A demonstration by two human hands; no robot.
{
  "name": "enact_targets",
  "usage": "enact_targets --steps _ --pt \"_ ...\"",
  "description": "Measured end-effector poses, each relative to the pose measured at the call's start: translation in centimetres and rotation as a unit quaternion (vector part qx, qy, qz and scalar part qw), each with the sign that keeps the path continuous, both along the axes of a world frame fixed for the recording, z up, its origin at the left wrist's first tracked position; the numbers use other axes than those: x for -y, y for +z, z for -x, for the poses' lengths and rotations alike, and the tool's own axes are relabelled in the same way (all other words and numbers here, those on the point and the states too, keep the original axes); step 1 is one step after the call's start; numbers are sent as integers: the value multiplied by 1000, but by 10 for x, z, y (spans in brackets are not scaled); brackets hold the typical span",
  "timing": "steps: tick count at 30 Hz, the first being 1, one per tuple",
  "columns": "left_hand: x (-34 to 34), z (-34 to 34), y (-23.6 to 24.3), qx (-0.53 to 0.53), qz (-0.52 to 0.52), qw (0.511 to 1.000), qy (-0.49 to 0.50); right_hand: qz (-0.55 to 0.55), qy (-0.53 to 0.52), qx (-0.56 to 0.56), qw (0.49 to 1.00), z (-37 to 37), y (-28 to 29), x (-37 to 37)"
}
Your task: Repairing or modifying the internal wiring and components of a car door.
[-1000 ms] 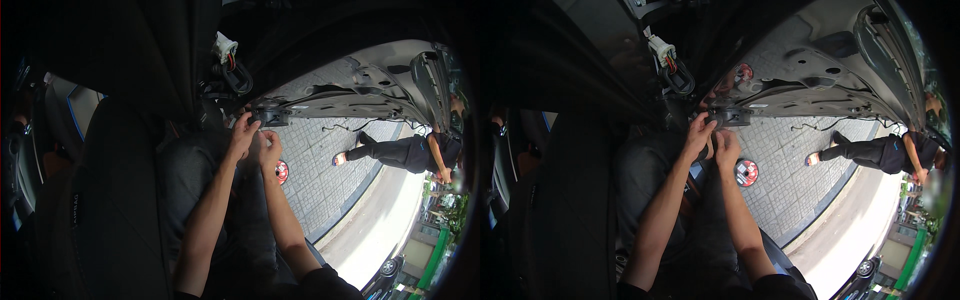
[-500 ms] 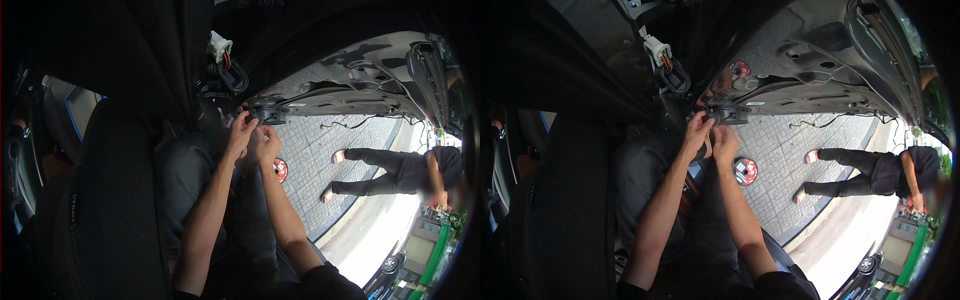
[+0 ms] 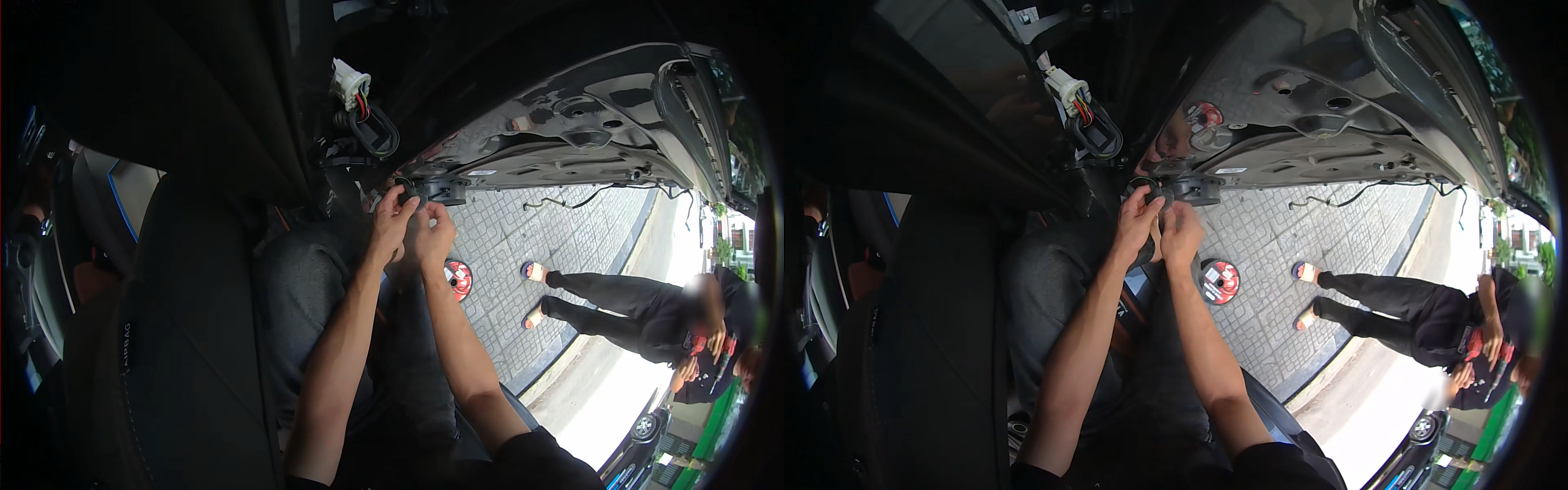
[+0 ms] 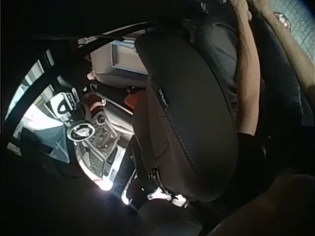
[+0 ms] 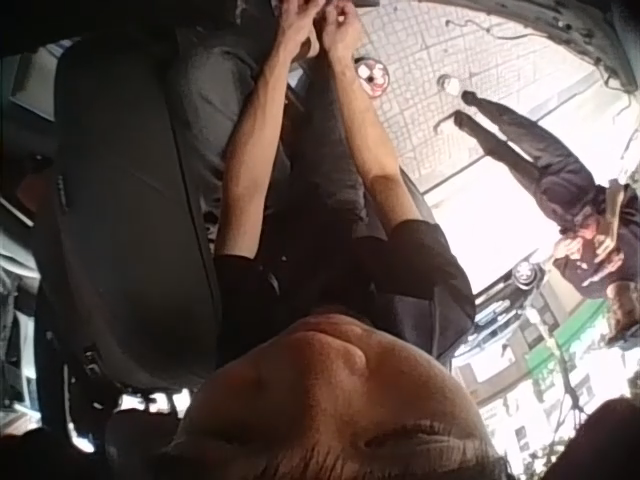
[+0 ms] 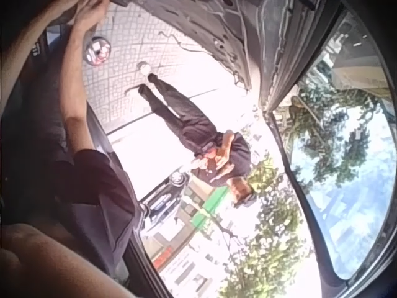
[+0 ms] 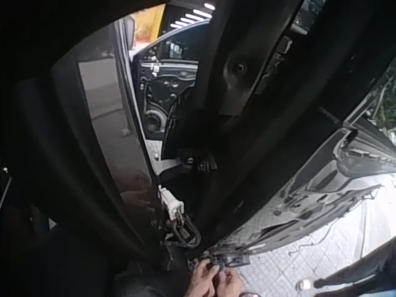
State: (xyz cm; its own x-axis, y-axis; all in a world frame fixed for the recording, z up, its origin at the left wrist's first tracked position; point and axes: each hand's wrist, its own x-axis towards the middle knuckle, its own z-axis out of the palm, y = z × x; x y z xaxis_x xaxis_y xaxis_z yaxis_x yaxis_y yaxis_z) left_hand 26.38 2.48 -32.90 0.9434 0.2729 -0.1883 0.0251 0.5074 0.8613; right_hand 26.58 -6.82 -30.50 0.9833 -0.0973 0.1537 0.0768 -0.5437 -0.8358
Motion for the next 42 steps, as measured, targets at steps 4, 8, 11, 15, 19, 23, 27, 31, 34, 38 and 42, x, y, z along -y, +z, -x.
enact_targets --steps 4,8,11,15,19,23,27,31,34,38,42 --pt "0 0 3 -16 2 1000 12 -15 -2 -21 1000 3 3 0" --pt "-2 0 3 -37 -17 999 -10 -13 -17 -47 999 17 -4 5" --pt "-2 1 5 -9 8 1000 -1 -33 -5 -24 999 11 -9 2" --pt "-1 2 8 -5 35 999 5 -24 3 -9 1000 0 -7 1" --pt "-2 2 8 -11 5 1000 5 -115 36 -61 991 11 -8 3" --pt "-4 3 9 -15 54 998 -17 -83 79 -103 988 8 -15 2" --pt "-3 3 12 -9 97 995 -9 31 95 -88 991 2 -11 4" --pt "-3 3 14 -21 6 1000 -11 33 93 -74 992 8 -2 6" --pt "-1 2 13 -30 -7 1000 4 -32 52 -20 998 12 2 7" --pt "0 1 11 6 32 999 1 49 57 4 997 2 5 8" --pt "-1 1 10 -13 20 1000 9 177 118 27 977 -1 14 15"
